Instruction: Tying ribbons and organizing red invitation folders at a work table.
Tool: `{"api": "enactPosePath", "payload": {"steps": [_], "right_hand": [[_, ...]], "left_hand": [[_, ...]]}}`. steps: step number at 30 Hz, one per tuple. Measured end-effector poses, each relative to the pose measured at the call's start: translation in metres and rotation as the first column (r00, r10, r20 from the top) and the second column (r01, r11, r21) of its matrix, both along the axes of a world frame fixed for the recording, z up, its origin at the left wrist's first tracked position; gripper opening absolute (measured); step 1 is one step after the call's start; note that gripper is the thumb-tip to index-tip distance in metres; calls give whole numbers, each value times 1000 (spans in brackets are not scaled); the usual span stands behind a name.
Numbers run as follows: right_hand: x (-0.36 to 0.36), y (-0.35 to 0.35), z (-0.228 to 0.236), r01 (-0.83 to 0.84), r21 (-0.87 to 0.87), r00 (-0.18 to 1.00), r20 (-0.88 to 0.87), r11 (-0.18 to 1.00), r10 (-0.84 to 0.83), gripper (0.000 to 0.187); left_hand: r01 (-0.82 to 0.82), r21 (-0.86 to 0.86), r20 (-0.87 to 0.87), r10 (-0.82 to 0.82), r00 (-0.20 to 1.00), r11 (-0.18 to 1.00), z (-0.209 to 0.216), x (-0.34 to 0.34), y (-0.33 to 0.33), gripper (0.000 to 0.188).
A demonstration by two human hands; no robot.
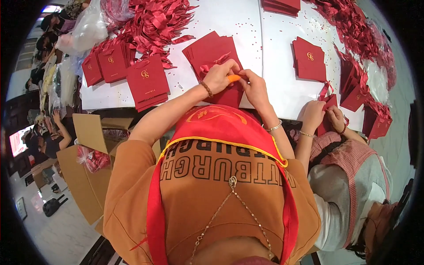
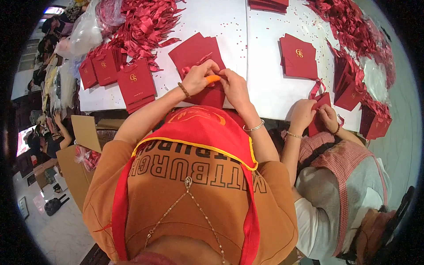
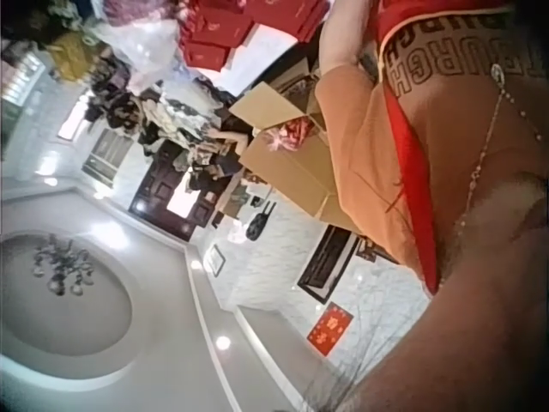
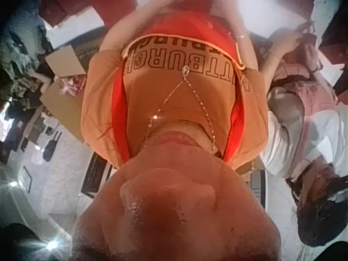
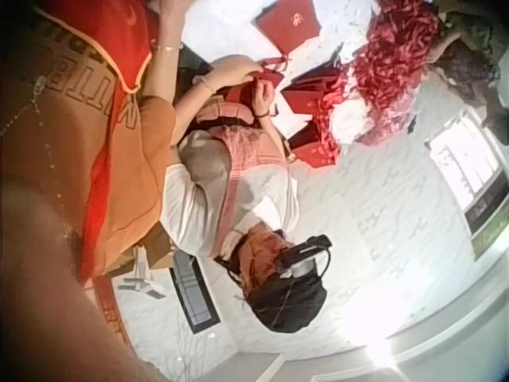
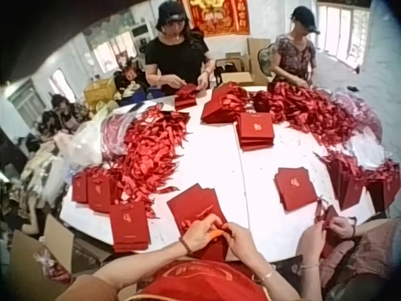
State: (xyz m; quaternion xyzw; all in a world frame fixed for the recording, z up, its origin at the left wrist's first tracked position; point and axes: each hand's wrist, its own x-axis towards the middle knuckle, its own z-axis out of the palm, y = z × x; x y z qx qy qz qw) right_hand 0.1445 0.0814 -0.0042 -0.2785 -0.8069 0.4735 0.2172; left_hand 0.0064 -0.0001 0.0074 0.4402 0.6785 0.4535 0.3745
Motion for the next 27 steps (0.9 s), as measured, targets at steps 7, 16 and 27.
{"api": "enactPosePath", "payload": {"steps": [7, 16, 27], "right_hand": [[-4, -5, 3, -75, 103, 994, -77, 992, 83, 19], [2, -1, 0, -93, -5, 991, -97, 996, 92, 21], [-5, 2, -3, -65, -75, 998, 1, 995, 65, 19]], "left_hand": [[-94, -156, -720, -48, 692, 983, 15, -70, 22, 16], [222, -278, 153, -185, 971, 935, 39, -86, 14, 33], [256, 84, -756, -105, 646, 963, 22, -63, -54, 11]]}}
